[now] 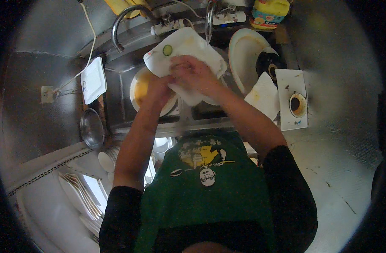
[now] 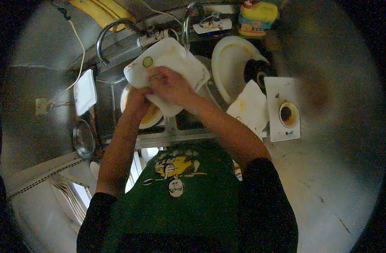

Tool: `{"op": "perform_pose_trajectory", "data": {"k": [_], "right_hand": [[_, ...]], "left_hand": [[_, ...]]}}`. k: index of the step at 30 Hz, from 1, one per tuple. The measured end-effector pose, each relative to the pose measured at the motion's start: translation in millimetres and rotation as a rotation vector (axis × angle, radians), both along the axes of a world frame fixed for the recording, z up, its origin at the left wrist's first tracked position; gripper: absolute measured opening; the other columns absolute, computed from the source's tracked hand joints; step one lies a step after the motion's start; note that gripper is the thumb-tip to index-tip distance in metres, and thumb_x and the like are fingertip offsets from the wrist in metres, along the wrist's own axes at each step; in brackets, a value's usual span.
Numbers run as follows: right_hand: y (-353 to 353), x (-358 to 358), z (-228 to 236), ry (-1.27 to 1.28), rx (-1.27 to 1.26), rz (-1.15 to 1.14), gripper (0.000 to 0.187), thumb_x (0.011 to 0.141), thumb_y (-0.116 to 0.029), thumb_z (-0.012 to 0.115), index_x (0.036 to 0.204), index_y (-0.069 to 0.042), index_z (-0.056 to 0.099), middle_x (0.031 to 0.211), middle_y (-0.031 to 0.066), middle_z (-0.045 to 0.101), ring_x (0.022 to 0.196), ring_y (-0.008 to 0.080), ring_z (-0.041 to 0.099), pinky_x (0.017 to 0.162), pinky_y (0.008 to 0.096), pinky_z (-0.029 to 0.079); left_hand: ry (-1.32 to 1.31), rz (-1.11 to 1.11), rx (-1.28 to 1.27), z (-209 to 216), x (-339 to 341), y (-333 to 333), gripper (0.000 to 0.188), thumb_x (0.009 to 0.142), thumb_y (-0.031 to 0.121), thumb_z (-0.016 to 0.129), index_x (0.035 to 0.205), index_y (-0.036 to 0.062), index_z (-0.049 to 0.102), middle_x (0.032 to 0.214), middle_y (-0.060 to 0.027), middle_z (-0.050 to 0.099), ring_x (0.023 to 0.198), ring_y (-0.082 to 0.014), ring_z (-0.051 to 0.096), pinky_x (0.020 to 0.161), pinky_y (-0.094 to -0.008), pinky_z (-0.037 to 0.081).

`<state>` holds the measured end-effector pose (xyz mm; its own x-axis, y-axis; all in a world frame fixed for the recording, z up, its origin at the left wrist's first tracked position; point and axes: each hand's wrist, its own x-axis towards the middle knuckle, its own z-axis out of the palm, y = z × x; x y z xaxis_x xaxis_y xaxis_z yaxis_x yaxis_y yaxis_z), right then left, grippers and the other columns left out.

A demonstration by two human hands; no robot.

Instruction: The person washes a metal bowl and several white plates in a kitchen sink using a sponge and running water. They scrub each item and rinse it before placing it aside. The person also briefly moves around the kitchen to retrieve a bowl of vegetables and store it in a refrigerator.

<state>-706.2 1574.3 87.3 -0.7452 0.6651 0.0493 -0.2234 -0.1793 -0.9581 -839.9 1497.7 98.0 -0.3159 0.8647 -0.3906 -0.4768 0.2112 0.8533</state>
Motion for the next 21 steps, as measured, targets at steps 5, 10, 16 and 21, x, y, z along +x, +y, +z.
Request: {"op": "perform_pose_trajectory", "data": {"k": [5, 10, 16, 21], "right_hand": [[-5.9, -73.2, -27.2, -0.155, 0.759, -0.277, 0.039, 0.085, -0.02, 0.05, 0.122, -0.008, 0.046, 0.109, 0.0104, 0.056, 0.105, 0.0291, 0.048, 0.091, 0.0448, 0.037], [49.4, -79.6, -71.4, -0.585, 0.877, -0.499, 0.033, 0.086, -0.02, 0.044, 0.117, -0.009, 0.05, 0.12, 0.0133, 0.05, 0.113, 0.0277, 0.045, 0.095, 0.0462, 0.033], [111.3, -45.5, -110.0, -0.602, 0.48, -0.631, 0.028, 0.085, -0.024, 0.048, 0.1, -0.002, 0.056, 0.076, 0.0104, 0.06, 0.07, 0.0258, 0.061, 0.063, 0.0396, 0.049], [26.4, -57.8, -62.6, -0.306, 0.623, -0.245, 0.022, 0.083, -0.022, 0.053, 0.101, -0.01, 0.057, 0.086, 0.0113, 0.058, 0.08, 0.0247, 0.058, 0.068, 0.0399, 0.048]], "left_hand": [[0.086, -0.025, -0.12, -3.5, -22.9, -19.4, 0.054, 0.068, -0.001, 0.056, 0.121, 0.0013, 0.041, 0.111, -0.0133, 0.053, 0.103, -0.0289, 0.053, 0.088, -0.0402, 0.045], [0.096, -0.044, -0.187, 9.4, -22.1, -40.2, 0.057, 0.066, 0.0, 0.057, 0.121, 0.0006, 0.04, 0.109, -0.013, 0.054, 0.102, -0.0302, 0.053, 0.087, -0.0407, 0.045], [0.561, -0.059, -0.194, -20.1, -30.7, -52.1, 0.051, 0.064, 0.004, 0.056, 0.114, -0.004, 0.047, 0.107, -0.0134, 0.056, 0.094, -0.0261, 0.057, 0.08, -0.0343, 0.046], [0.228, 0.188, -0.155, -37.0, -39.0, -37.8, 0.044, 0.066, 0.003, 0.054, 0.109, -0.0044, 0.048, 0.102, -0.0131, 0.056, 0.092, -0.0273, 0.057, 0.08, -0.0352, 0.046]]}}
